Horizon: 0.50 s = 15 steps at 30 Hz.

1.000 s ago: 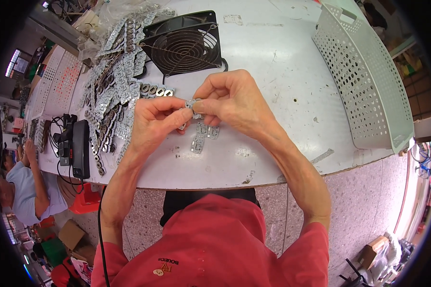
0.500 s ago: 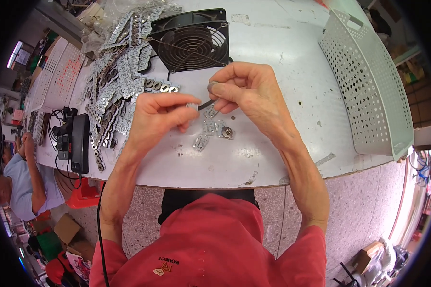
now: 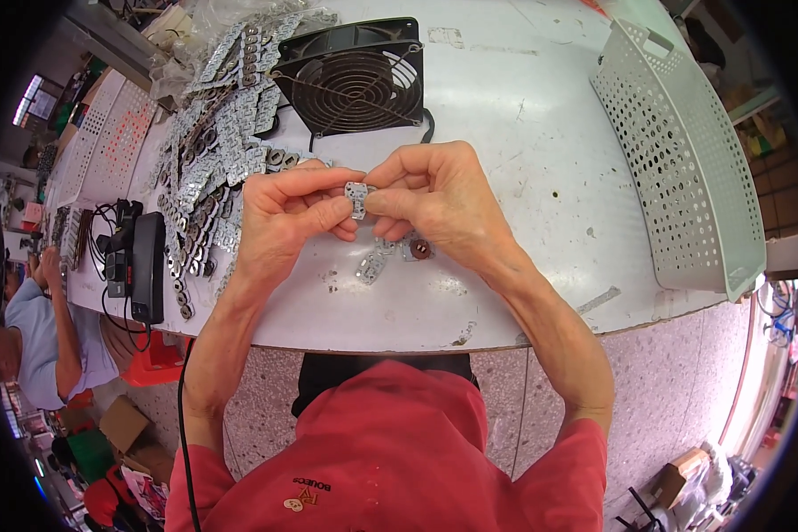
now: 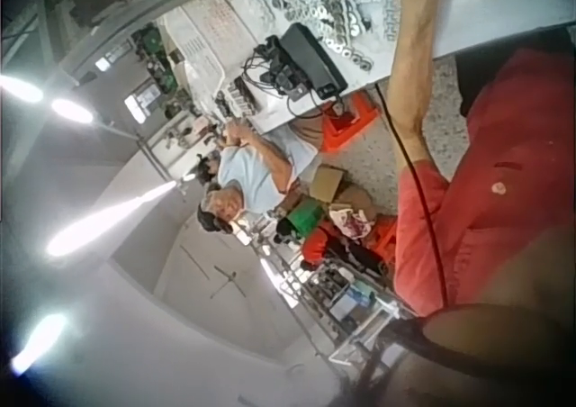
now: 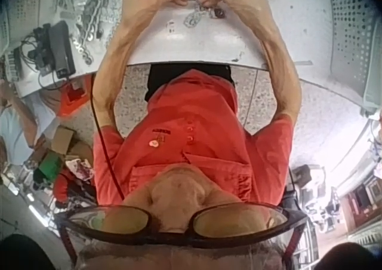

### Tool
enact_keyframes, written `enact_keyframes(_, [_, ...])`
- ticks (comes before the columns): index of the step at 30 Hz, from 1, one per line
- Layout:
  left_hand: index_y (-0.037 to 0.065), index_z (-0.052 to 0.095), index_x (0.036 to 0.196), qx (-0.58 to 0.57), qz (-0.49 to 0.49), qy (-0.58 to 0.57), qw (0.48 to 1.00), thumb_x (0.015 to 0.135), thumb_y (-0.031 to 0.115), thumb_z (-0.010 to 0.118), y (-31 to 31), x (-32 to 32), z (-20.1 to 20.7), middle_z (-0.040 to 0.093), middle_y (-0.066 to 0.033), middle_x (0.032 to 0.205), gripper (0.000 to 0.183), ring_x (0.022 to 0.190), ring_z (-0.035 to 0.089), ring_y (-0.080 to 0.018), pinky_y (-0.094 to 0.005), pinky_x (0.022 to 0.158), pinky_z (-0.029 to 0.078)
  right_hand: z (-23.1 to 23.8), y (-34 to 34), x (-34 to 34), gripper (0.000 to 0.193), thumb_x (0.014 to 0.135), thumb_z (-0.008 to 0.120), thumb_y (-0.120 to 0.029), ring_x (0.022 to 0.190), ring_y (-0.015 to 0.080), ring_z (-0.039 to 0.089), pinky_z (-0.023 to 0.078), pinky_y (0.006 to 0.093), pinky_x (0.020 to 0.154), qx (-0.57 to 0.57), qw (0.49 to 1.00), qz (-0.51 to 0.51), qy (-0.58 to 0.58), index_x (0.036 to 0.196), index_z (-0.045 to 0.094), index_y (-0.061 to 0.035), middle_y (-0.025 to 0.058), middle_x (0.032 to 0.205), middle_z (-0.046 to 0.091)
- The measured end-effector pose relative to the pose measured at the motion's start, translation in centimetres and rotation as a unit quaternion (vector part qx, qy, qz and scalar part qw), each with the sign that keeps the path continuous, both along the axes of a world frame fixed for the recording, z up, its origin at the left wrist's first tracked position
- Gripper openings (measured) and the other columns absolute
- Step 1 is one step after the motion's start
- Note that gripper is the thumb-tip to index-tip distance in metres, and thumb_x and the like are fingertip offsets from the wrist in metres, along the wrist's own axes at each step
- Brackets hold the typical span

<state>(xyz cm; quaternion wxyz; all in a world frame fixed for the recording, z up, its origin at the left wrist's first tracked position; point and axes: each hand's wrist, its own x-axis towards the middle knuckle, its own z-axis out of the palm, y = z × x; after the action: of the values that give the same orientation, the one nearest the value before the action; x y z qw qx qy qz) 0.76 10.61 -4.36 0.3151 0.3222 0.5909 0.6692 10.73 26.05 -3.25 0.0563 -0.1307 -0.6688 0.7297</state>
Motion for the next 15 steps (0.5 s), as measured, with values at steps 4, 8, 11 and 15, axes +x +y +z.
enact_keyframes(4, [-0.008,0.061,0.100,-0.002,0.025,-0.024,0.999,0.076,-0.010,0.057,0.11,0.53,-0.01,0.059,-0.0091,0.078,0.025,0.066,0.063,-0.0151,-0.0248,0.060,0.056,-0.21,-0.03,0.05,0.011,0.075,0.063,0.000,0.057,0.0137,0.062,0.052,0.0235,0.052,-0.023,1.000,-0.003,0.002,0.084,0.062,0.0068,0.0121,0.067,0.064])
enact_keyframes(8, [-0.008,0.060,0.101,0.008,0.025,-0.039,0.999,0.076,-0.010,0.057,0.23,0.76,-0.01,0.060,-0.0107,0.077,0.025,0.066,0.064,-0.0162,-0.0258,0.061,0.056,-0.20,0.09,0.01,0.014,0.077,0.065,-0.001,0.059,0.0152,0.064,0.054,0.0236,0.053,-0.031,0.999,0.005,-0.007,0.088,0.063,0.0064,0.0137,0.071,0.065])
enact_keyframes(11, [-0.008,0.059,0.101,0.008,0.026,-0.047,0.999,0.076,-0.010,0.057,0.30,0.87,0.03,0.062,-0.0115,0.076,0.025,0.066,0.064,-0.0170,-0.0262,0.061,0.057,-0.12,0.22,0.02,0.014,0.077,0.065,-0.002,0.059,0.0157,0.064,0.054,0.0238,0.053,-0.034,0.999,0.007,-0.008,0.088,0.063,0.0063,0.0140,0.071,0.065])
enact_keyframes(15, [-0.008,0.059,0.103,-0.004,0.017,-0.059,0.998,0.079,-0.008,0.055,0.54,0.78,0.78,0.062,-0.0113,0.079,0.024,0.068,0.063,-0.0170,-0.0261,0.062,0.057,0.33,0.73,0.06,0.016,0.075,0.066,-0.003,0.057,0.0162,0.063,0.053,0.0235,0.052,-0.049,0.998,0.003,-0.024,0.087,0.064,0.0066,0.0139,0.071,0.065])
